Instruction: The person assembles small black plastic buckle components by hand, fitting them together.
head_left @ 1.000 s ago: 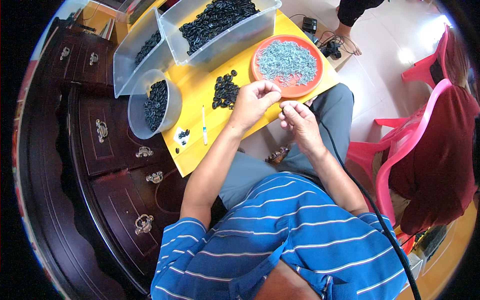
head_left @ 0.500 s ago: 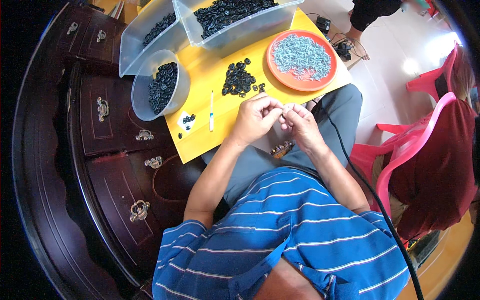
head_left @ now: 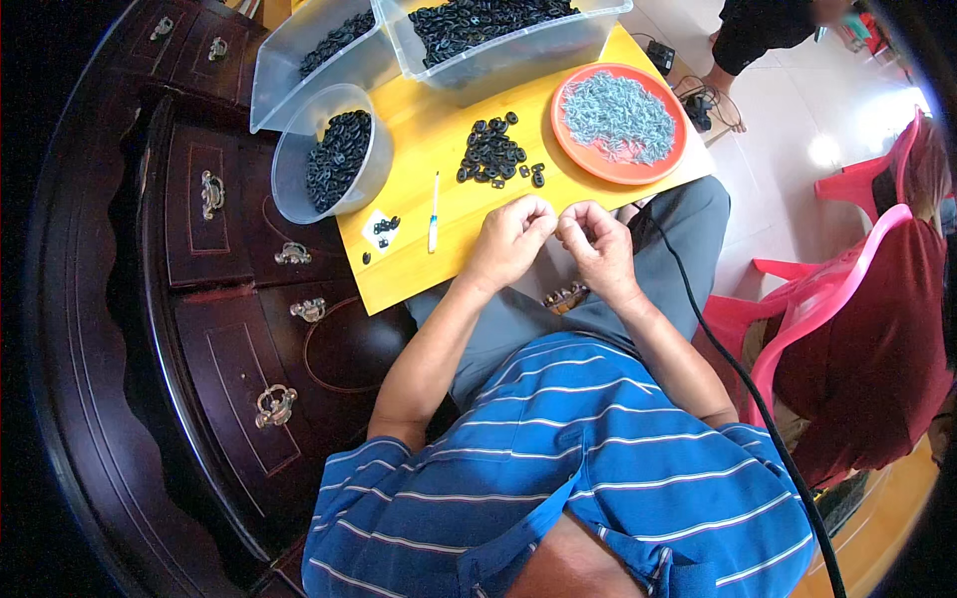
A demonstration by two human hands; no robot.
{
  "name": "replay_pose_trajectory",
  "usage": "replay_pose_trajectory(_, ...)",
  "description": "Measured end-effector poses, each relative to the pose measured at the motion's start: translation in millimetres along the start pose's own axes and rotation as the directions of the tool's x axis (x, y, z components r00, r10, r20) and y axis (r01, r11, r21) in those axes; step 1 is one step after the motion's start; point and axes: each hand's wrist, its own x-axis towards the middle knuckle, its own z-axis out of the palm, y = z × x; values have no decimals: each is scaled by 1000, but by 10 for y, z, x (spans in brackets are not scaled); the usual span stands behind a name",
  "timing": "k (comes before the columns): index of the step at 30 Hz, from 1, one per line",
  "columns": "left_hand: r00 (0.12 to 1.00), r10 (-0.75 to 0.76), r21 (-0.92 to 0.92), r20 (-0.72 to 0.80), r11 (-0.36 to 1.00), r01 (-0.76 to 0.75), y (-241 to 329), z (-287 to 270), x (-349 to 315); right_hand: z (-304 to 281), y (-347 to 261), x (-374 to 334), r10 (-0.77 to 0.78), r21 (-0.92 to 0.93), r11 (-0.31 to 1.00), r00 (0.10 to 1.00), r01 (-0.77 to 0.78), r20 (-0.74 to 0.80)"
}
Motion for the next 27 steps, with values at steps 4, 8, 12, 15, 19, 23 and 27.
replay_pose_trajectory(4, 996, -52, -48, 71, 997, 56, -63, -28, -7, -11, -23, 8, -37, -128, 991, 999, 37, 1)
replay_pose_trajectory(8, 990, -98, -124, 103, 986, 110, -50, -95, -33, -141, -253, 107, -95, -277, 958, 994, 75, -60)
replay_pose_trajectory(12, 974, -200, -259, 109, 940, 222, -16, -173, -86, -400, -395, 438, -241, -561, 813, 967, 155, -83)
replay_pose_trajectory(15, 974, -214, -287, 81, 930, 228, -1, -188, -98, -508, -505, 608, -284, -669, 724, 956, 168, -68)
replay_pose_trajectory(19, 974, -219, -331, 50, 917, 223, 21, -189, -98, -547, -495, 682, -390, -697, 674, 919, 244, -55)
replay_pose_trajectory(23, 975, -222, -347, 21, 913, 215, 27, -197, -95, -563, -425, 639, -362, -580, 769, 931, 267, -53)
replay_pose_trajectory(27, 985, -162, -349, -54, 928, 134, 94, -197, -75, -461, -301, 437, -103, -4, 995, 992, 103, -70)
